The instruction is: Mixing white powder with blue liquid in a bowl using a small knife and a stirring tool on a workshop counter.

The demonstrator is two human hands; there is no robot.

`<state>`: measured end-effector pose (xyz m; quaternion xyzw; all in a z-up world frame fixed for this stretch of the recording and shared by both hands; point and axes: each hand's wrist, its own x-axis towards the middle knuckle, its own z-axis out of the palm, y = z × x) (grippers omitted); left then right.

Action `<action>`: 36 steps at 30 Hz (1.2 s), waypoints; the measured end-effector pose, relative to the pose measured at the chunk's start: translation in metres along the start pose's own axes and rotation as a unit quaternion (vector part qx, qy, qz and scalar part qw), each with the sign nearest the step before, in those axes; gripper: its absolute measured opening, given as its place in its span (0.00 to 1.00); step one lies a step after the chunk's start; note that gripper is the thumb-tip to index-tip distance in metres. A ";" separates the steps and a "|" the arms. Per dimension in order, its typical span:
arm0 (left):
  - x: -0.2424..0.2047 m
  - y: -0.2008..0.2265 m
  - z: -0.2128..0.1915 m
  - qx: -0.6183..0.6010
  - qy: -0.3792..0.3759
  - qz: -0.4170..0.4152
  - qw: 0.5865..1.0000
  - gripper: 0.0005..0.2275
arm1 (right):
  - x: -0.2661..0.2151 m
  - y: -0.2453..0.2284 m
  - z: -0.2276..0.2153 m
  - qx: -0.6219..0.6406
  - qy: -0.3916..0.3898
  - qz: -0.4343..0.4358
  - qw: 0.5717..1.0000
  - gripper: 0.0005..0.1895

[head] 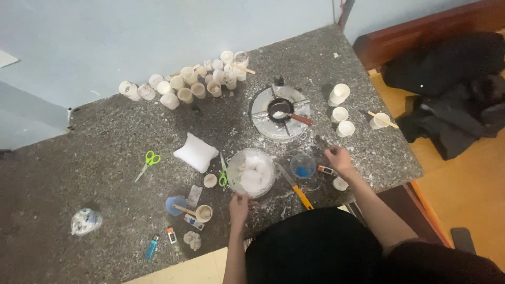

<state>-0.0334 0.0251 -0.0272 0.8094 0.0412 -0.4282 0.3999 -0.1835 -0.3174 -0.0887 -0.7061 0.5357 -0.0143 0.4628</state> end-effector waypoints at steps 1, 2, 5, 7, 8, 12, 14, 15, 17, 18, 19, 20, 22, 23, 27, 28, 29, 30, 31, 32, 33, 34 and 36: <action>0.020 -0.019 -0.001 0.001 -0.003 0.001 1.000 0.33 | -0.015 -0.008 0.002 0.000 0.003 0.002 1.000 0.19; 0.041 -0.036 -0.003 -0.019 0.005 0.020 1.000 0.26 | -0.028 -0.018 0.004 0.037 0.006 0.021 0.999 0.20; 0.070 -0.055 -0.007 -0.017 0.039 0.032 0.999 0.22 | -0.049 -0.022 0.011 0.157 -0.024 0.056 0.986 0.16; 0.069 -0.044 -0.010 0.002 0.066 0.022 0.998 0.24 | -0.058 -0.023 0.019 0.236 -0.059 0.070 0.967 0.12; 0.062 -0.035 -0.013 -0.004 0.075 0.021 0.997 0.24 | -0.066 -0.026 0.025 0.267 -0.073 0.070 0.958 0.15; 0.070 -0.015 -0.026 -0.007 0.105 0.060 0.993 0.25 | -0.093 -0.037 0.046 0.368 -0.117 0.071 0.920 0.19; 0.019 0.036 -0.034 -0.014 0.109 0.092 0.990 0.23 | -0.094 -0.040 0.051 0.362 -0.130 0.064 0.921 0.21; -0.005 0.064 -0.038 -0.023 0.113 0.126 0.985 0.23 | -0.092 -0.043 0.054 0.354 -0.140 0.055 0.923 0.23; -0.014 0.086 -0.039 -0.012 0.105 0.134 0.985 0.24 | -0.103 -0.062 0.051 0.354 -0.133 0.044 0.925 0.22; -0.019 0.094 -0.039 -0.002 0.098 0.137 0.986 0.26 | -0.110 -0.069 0.049 0.351 -0.127 0.035 0.927 0.20; -0.005 0.090 -0.034 0.001 0.095 0.138 0.986 0.26 | -0.105 -0.068 0.052 0.354 -0.124 0.037 0.926 0.20; 0.009 0.084 -0.030 0.017 0.103 0.163 0.981 0.21 | -0.101 -0.066 0.055 0.336 -0.128 0.019 0.933 0.20; 0.016 0.081 -0.024 0.036 0.110 0.187 0.975 0.17 | -0.096 -0.067 0.057 0.321 -0.132 0.003 0.938 0.21; 0.010 0.085 -0.023 0.043 0.105 0.191 0.975 0.19 | -0.095 -0.070 0.056 0.284 -0.138 -0.021 0.948 0.20; -0.024 0.119 -0.022 0.039 0.074 0.182 0.980 0.25 | -0.107 -0.117 0.036 0.174 -0.139 -0.073 0.972 0.15; -0.009 0.110 -0.020 0.039 0.074 0.180 0.980 0.25 | -0.103 -0.115 0.037 0.174 -0.140 -0.072 0.972 0.15; 0.005 0.100 -0.018 0.050 0.073 0.184 0.979 0.25 | -0.100 -0.113 0.038 0.116 -0.108 -0.109 0.981 0.14; 0.019 0.090 -0.016 0.061 0.072 0.187 0.978 0.24 | -0.097 -0.111 0.040 0.059 -0.076 -0.146 0.985 0.14; 0.005 0.100 -0.019 0.061 0.072 0.185 0.978 0.24 | -0.100 -0.115 0.039 0.058 -0.078 -0.144 0.985 0.14; -0.007 0.112 -0.021 0.059 0.076 0.192 0.977 0.24 | -0.101 -0.119 0.037 -0.017 -0.061 -0.160 0.985 0.15; -0.020 0.124 -0.023 0.057 0.080 0.198 0.975 0.24 | -0.102 -0.123 0.034 -0.092 -0.043 -0.174 0.979 0.15; -0.023 0.127 -0.023 0.056 0.080 0.198 0.975 0.24 | -0.099 -0.120 0.036 -0.093 -0.043 -0.175 0.979 0.15; -0.030 0.132 -0.026 0.039 0.080 0.202 0.975 0.24 | -0.092 -0.114 0.040 -0.163 -0.058 -0.177 0.969 0.13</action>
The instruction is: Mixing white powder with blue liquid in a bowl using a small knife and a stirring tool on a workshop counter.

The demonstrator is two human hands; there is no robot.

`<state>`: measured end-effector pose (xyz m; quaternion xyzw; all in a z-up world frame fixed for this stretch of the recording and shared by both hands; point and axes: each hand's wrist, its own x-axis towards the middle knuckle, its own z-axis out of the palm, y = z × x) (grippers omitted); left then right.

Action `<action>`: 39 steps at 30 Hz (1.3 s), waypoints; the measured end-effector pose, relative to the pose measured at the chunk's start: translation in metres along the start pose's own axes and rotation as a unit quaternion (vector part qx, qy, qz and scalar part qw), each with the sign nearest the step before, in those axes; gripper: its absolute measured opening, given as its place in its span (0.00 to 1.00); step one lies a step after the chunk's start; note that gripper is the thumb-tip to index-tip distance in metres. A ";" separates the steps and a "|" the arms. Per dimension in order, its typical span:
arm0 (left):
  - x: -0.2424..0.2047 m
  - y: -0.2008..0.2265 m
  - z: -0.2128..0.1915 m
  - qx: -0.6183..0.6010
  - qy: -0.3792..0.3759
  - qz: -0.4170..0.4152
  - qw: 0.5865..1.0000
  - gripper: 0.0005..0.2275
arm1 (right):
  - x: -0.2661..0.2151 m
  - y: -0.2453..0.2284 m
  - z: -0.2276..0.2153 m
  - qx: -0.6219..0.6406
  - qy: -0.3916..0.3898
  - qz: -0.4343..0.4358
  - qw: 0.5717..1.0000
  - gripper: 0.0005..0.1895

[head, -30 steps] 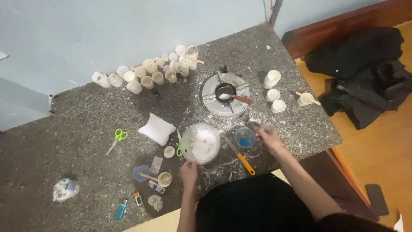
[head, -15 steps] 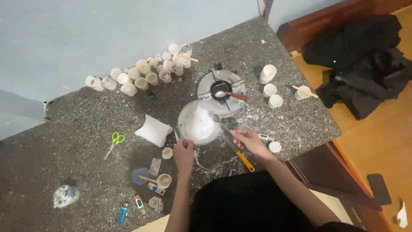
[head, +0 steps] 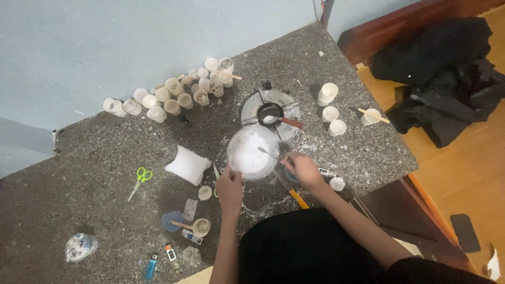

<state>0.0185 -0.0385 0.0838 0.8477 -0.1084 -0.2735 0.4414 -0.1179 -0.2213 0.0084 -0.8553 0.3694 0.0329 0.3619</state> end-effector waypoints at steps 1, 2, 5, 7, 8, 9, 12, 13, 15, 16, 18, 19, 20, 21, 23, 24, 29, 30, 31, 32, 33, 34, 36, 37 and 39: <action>0.003 -0.004 0.002 0.000 0.000 0.000 1.000 0.24 | 0.002 0.001 0.006 0.000 0.000 0.000 1.000 0.13; 0.006 -0.009 0.004 0.003 0.002 0.001 1.000 0.24 | 0.004 0.001 0.011 -0.010 -0.012 -0.005 1.000 0.14; 0.014 -0.023 0.010 0.012 0.012 0.011 1.000 0.24 | -0.010 -0.020 0.008 0.002 -0.043 -0.004 0.999 0.16; 0.012 -0.019 0.010 0.017 0.017 0.021 0.999 0.25 | -0.019 -0.032 0.007 0.023 -0.061 0.004 0.998 0.17; 0.007 -0.011 0.008 0.004 0.015 0.010 1.000 0.25 | -0.019 -0.033 0.009 0.031 -0.057 -0.008 0.998 0.17; 0.002 -0.002 0.005 -0.009 0.013 -0.001 1.000 0.24 | -0.019 -0.034 0.012 0.039 -0.052 -0.020 0.998 0.16; 0.003 -0.003 0.006 -0.002 0.015 0.007 1.000 0.24 | -0.035 -0.051 -0.005 0.081 -0.077 0.010 0.994 0.16; 0.003 -0.006 0.006 -0.002 0.014 0.006 1.000 0.24 | -0.032 -0.043 0.002 0.081 -0.077 0.011 0.994 0.16; 0.004 -0.011 0.007 -0.028 0.013 -0.002 1.000 0.25 | -0.025 -0.027 0.014 0.161 -0.042 0.019 0.986 0.13; 0.003 -0.012 0.006 -0.028 0.014 -0.004 1.000 0.25 | -0.018 -0.016 0.023 0.161 -0.045 0.019 0.986 0.13; 0.001 -0.013 0.005 -0.040 -0.005 -0.028 0.999 0.25 | -0.005 0.006 0.041 0.243 -0.027 0.048 0.968 0.11; 0.004 -0.018 0.004 -0.040 -0.004 -0.029 0.999 0.25 | -0.003 0.010 0.047 0.244 -0.028 0.047 0.968 0.11; 0.006 -0.022 0.005 -0.047 -0.005 -0.037 0.998 0.24 | 0.000 0.015 0.052 0.270 -0.029 0.055 0.961 0.11; 0.009 -0.026 0.005 -0.054 -0.007 -0.045 0.998 0.24 | 0.002 0.020 0.056 0.296 -0.030 0.063 0.953 0.11; 0.012 -0.027 0.004 -0.044 -0.002 -0.047 0.998 0.22 | 0.001 0.021 0.058 0.312 -0.037 0.081 0.946 0.13; 0.015 -0.027 0.001 -0.034 0.003 -0.049 0.998 0.20 | 0.003 0.020 0.059 0.327 -0.044 0.100 0.939 0.15; 0.035 -0.051 0.011 -0.004 0.024 -0.005 1.000 0.10 | -0.005 0.001 0.039 0.386 -0.058 0.148 0.909 0.18; 0.052 -0.075 0.018 -0.014 0.028 -0.012 0.999 0.17 | -0.008 -0.012 0.028 0.399 -0.068 0.148 0.903 0.17; 0.056 -0.076 0.018 -0.012 0.025 -0.006 1.000 0.17 | -0.004 -0.008 0.028 0.402 -0.062 0.147 0.902 0.17; 0.058 -0.077 0.019 -0.004 0.023 -0.014 1.000 0.12 | 0.000 -0.003 0.029 0.414 -0.058 0.154 0.895 0.19; 0.059 -0.079 0.020 0.005 0.021 -0.021 1.000 0.10 | 0.004 0.001 0.030 0.426 -0.053 0.160 0.889 0.21; 0.060 -0.075 0.021 0.005 0.021 -0.020 1.000 0.10 | 0.001 -0.008 0.018 0.426 -0.052 0.160 0.889 0.21; 0.059 -0.068 0.021 -0.020 0.011 -0.051 0.998 0.20 | -0.005 -0.025 -0.004 0.387 -0.064 0.156 0.907 0.16; 0.060 -0.068 0.020 -0.020 0.012 -0.052 0.998 0.20 | 0.000 -0.025 -0.005 0.387 -0.065 0.156 0.906 0.16; 0.061 -0.070 0.019 -0.043 0.008 -0.061 0.997 0.24 | 0.007 -0.024 -0.006 0.398 -0.057 0.154 0.903 0.18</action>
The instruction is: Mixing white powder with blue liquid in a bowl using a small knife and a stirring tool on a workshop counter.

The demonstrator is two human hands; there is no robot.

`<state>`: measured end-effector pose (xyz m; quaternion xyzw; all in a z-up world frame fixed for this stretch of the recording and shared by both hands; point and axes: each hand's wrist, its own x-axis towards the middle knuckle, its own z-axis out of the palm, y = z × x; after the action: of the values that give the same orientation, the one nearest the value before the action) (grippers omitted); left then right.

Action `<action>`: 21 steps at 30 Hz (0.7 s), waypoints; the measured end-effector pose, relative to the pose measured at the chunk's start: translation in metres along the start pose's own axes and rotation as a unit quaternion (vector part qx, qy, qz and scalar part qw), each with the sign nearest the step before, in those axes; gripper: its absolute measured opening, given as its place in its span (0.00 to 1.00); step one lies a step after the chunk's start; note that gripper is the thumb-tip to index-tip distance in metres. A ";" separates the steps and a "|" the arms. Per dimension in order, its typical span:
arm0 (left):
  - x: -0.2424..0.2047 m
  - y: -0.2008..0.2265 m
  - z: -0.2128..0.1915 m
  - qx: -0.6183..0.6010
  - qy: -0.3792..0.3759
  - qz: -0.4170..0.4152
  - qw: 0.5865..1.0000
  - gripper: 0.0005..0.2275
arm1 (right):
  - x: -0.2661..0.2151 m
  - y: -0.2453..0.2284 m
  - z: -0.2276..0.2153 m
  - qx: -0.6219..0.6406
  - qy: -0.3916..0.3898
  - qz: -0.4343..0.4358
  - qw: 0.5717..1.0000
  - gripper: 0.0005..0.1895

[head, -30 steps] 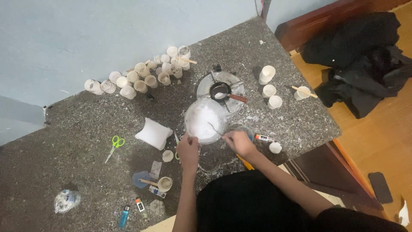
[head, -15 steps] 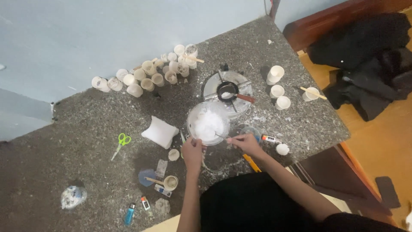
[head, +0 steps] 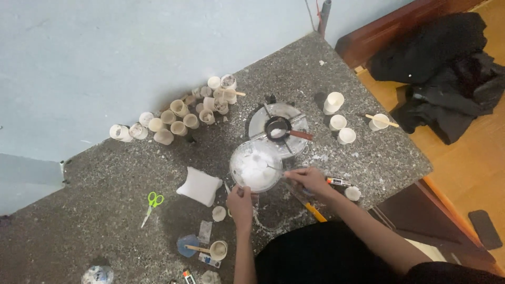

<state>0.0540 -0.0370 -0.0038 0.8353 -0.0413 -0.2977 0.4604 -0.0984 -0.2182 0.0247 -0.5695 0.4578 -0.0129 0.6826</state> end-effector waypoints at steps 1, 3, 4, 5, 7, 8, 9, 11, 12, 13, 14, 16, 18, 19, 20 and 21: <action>-0.010 0.018 -0.005 0.000 0.000 -0.002 1.000 0.24 | 0.011 0.006 -0.002 -0.001 -0.001 0.001 1.000 0.18; -0.029 0.053 -0.014 -0.006 -0.011 -0.033 0.999 0.25 | 0.032 0.017 -0.006 0.018 0.042 -0.009 0.999 0.17; -0.027 0.053 -0.014 -0.008 -0.010 -0.034 0.999 0.25 | 0.026 0.003 -0.006 0.017 0.041 -0.009 0.999 0.17; -0.026 0.052 -0.014 -0.013 -0.007 -0.034 0.999 0.25 | 0.020 -0.011 -0.006 0.027 0.057 -0.011 0.998 0.16; -0.025 0.052 -0.015 -0.020 -0.004 -0.034 0.999 0.24 | 0.013 -0.033 -0.006 0.035 0.073 -0.012 0.997 0.14; -0.025 0.052 -0.016 -0.016 -0.001 -0.032 0.999 0.24 | 0.012 -0.040 -0.007 0.028 0.087 -0.024 0.995 0.14; -0.025 0.053 -0.017 -0.012 0.001 -0.031 0.999 0.24 | 0.011 -0.048 -0.007 0.022 0.101 -0.036 0.994 0.15; -0.033 0.063 -0.022 -0.012 0.001 -0.037 0.999 0.24 | 0.024 -0.050 -0.015 0.010 0.117 -0.043 0.992 0.14; -0.037 0.067 -0.025 -0.011 0.001 -0.042 0.999 0.25 | 0.031 -0.051 -0.018 -0.001 0.133 -0.049 0.990 0.14; -0.033 0.059 -0.024 -0.013 0.003 -0.042 0.999 0.25 | 0.042 -0.048 -0.020 -0.002 0.131 -0.050 0.990 0.14; -0.028 0.051 -0.024 -0.019 0.009 -0.040 0.999 0.26 | 0.053 -0.046 -0.022 -0.009 0.139 -0.075 0.987 0.14; -0.025 0.045 -0.025 -0.026 0.018 -0.039 0.999 0.26 | 0.076 -0.038 -0.028 -0.017 0.145 -0.100 0.984 0.13; -0.027 0.050 -0.028 -0.037 0.023 -0.043 0.998 0.26 | 0.101 -0.028 -0.037 -0.114 0.157 -0.147 0.970 0.15; -0.021 0.037 -0.027 -0.037 0.025 -0.044 0.998 0.26 | 0.096 -0.035 -0.034 -0.114 0.156 -0.147 0.970 0.15; -0.015 0.023 -0.026 -0.035 0.026 -0.035 0.998 0.27 | 0.090 -0.042 -0.030 -0.207 0.154 -0.164 0.952 0.13; -0.009 0.010 -0.025 -0.032 0.026 -0.026 0.999 0.27 | 0.085 -0.049 -0.027 -0.297 0.152 -0.179 0.926 0.12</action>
<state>0.0621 -0.0216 0.0183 0.8284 0.0023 -0.2885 0.4802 -0.0422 -0.3017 0.0132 -0.8098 0.4290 -0.0849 0.3910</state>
